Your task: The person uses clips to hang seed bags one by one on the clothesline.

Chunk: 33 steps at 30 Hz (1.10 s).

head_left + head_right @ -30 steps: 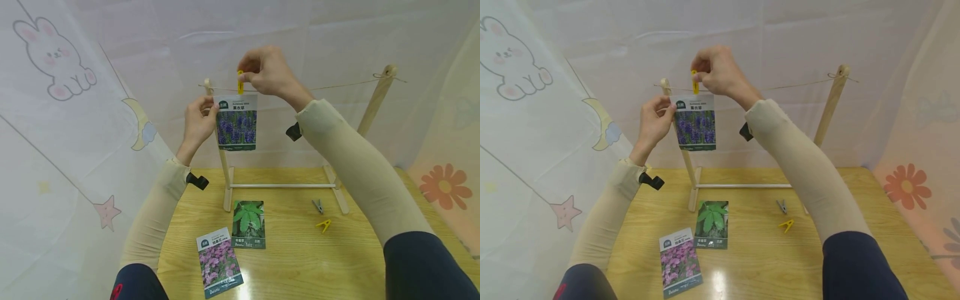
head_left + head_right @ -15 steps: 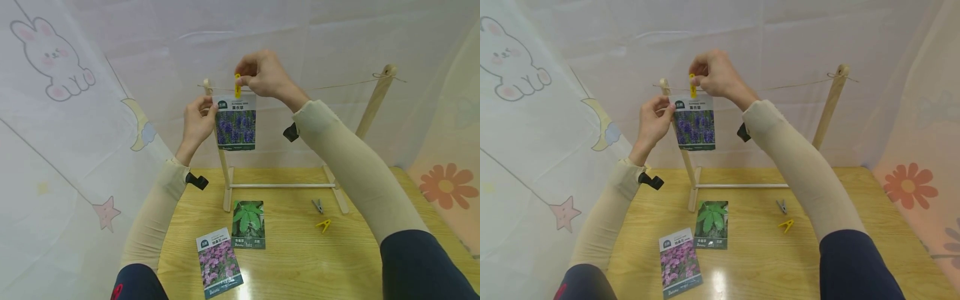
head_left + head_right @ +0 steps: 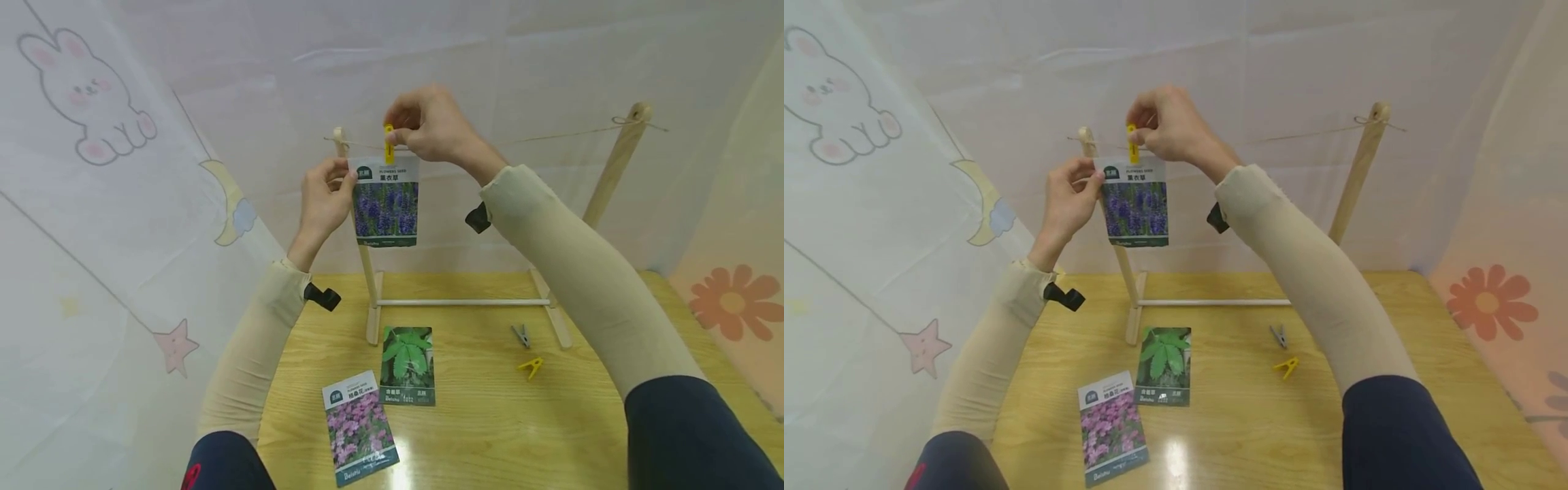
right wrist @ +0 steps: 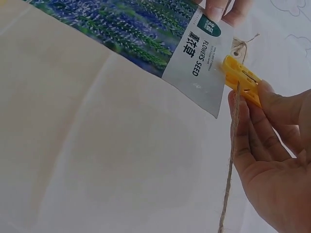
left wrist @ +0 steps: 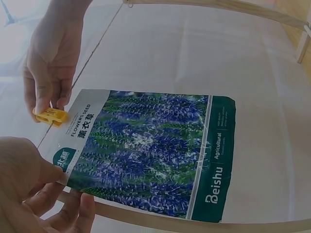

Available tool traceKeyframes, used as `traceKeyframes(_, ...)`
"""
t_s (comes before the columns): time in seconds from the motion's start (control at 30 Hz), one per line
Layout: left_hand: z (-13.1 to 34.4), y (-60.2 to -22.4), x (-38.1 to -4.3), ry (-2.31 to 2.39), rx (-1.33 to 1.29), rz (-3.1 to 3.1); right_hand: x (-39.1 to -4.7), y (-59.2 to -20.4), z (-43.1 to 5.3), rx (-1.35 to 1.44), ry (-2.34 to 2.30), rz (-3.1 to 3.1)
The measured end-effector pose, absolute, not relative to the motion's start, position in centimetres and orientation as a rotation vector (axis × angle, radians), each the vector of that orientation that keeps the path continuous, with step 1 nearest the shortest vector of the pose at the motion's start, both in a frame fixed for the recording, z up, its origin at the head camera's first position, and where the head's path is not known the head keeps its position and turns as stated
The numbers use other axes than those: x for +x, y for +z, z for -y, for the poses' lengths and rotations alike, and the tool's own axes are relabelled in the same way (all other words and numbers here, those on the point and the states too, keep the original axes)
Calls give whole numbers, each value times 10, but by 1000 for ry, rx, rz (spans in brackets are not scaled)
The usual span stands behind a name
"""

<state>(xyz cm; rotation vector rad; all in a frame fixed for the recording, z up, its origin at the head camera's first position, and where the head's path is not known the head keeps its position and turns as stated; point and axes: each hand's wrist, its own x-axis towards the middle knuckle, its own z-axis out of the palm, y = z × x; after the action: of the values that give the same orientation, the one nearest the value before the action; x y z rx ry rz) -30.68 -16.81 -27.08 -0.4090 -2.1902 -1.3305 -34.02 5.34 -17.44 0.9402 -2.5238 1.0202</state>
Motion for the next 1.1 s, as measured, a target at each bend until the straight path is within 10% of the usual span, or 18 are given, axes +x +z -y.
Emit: traceKeyframes(1.1,165,-271,-308,-1337,-419,2196,-341,-180,-54,957,1014,2606)
